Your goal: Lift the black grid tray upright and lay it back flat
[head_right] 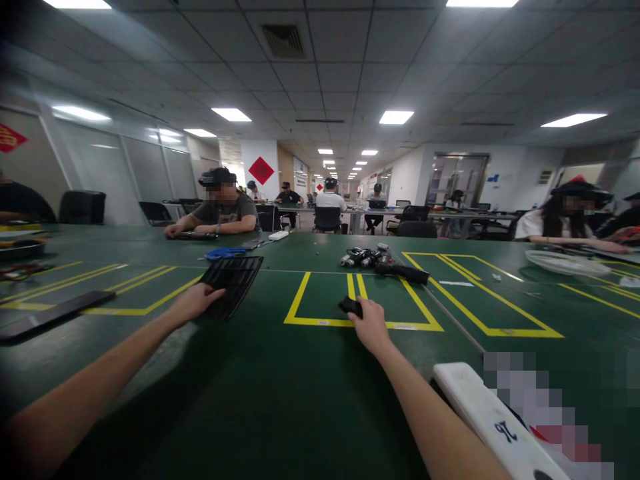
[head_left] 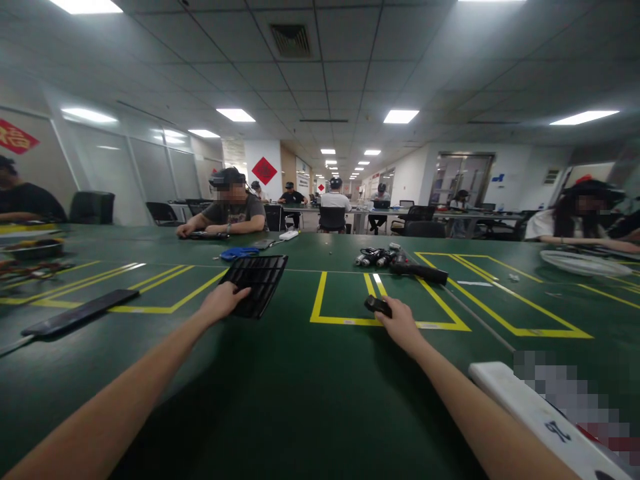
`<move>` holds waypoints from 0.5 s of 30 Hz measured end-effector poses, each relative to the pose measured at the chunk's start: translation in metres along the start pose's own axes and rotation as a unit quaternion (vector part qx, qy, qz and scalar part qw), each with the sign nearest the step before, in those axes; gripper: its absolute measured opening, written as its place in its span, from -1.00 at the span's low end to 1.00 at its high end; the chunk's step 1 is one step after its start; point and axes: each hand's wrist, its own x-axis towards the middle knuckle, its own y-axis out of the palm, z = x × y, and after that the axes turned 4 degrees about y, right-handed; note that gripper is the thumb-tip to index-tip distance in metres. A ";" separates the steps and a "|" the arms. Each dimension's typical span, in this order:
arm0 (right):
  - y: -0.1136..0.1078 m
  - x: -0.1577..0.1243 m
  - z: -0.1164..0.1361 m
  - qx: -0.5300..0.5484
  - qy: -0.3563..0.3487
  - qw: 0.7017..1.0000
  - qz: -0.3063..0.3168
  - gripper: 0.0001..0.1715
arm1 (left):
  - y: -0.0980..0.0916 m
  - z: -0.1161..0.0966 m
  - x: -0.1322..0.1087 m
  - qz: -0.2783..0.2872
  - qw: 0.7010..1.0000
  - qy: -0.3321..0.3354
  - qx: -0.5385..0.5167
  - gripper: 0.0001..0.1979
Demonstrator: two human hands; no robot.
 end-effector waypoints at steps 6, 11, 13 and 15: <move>0.019 -0.036 0.047 0.250 -0.086 0.953 0.149 -0.45 | 0.033 -0.073 -0.084 0.027 0.975 0.138 -0.174 -0.65; 0.029 -0.057 0.058 0.346 -0.189 0.895 0.208 -0.50 | 0.050 -0.103 -0.138 0.090 0.935 0.192 -0.286 -0.66; 0.026 -0.059 0.057 0.330 -0.208 0.894 0.218 -0.57 | 0.052 -0.107 -0.146 0.095 0.927 0.189 -0.311 -0.66; 0.021 -0.061 0.058 0.313 -0.233 0.891 0.231 -0.62 | 0.053 -0.107 -0.149 0.093 0.927 0.179 -0.316 -0.66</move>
